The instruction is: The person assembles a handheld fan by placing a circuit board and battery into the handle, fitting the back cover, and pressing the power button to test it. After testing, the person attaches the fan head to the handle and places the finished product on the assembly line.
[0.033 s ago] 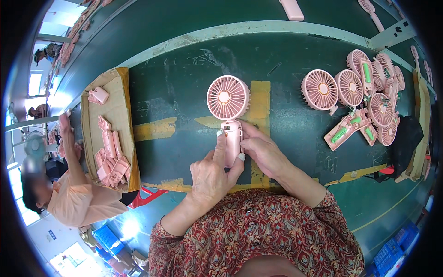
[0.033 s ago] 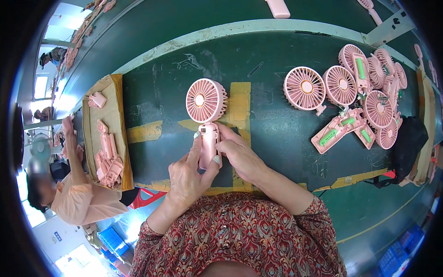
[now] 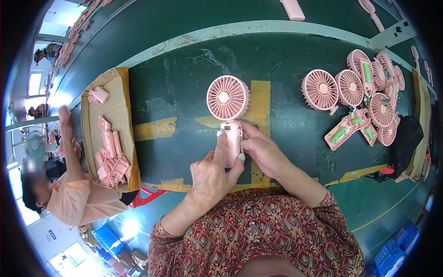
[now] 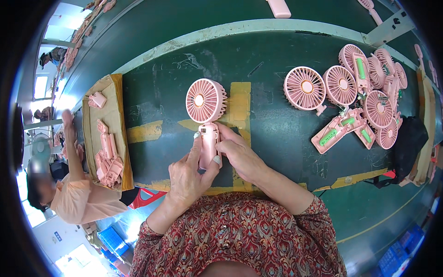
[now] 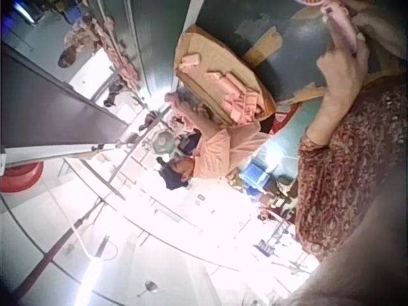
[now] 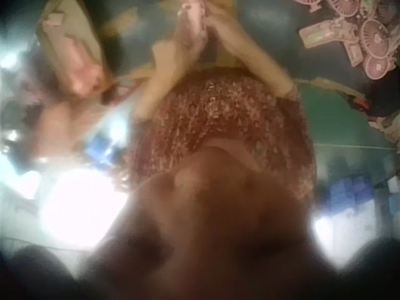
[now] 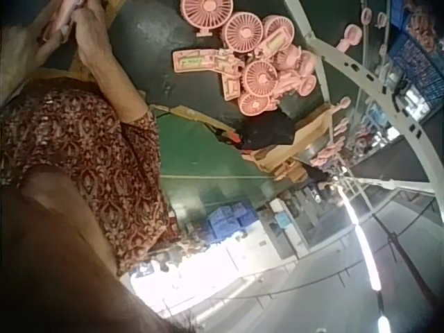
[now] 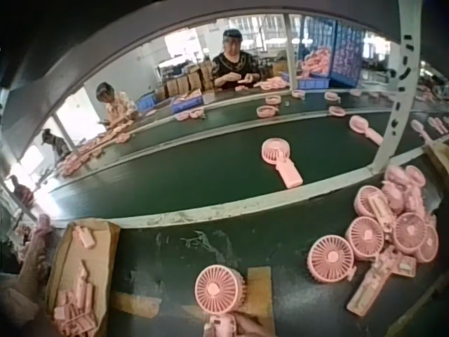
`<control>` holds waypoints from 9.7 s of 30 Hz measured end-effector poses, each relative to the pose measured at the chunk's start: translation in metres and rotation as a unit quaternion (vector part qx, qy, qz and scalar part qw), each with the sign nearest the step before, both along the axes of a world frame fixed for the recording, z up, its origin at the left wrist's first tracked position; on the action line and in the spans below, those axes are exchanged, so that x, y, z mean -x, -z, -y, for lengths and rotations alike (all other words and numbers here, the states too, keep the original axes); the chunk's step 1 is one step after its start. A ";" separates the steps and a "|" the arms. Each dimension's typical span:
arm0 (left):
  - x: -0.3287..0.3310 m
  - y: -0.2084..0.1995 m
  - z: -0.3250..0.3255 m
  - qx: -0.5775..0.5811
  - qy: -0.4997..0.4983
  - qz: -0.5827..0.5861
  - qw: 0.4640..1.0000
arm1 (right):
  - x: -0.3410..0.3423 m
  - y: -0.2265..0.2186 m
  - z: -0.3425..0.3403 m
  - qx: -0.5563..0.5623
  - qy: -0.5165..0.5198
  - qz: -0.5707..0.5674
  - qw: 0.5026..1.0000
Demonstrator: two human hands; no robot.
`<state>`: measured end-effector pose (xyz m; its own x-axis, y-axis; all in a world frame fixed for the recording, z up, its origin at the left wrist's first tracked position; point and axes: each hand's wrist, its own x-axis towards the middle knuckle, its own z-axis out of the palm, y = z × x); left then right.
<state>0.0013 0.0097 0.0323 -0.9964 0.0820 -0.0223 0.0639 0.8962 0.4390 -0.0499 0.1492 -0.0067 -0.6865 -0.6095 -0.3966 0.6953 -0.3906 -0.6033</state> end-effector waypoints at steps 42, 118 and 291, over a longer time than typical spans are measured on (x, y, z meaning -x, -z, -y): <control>0.010 -0.005 0.019 -0.211 0.128 -0.015 0.969 | -0.018 -0.030 0.003 0.024 0.112 -0.073 0.991; 0.070 -0.021 0.051 -0.712 -0.080 0.045 0.696 | 0.005 -0.026 -0.055 -0.189 -0.017 -0.046 0.981; 0.036 0.024 0.019 -0.101 0.106 -0.075 0.986 | 0.000 0.009 -0.007 -0.129 -0.005 -0.107 0.986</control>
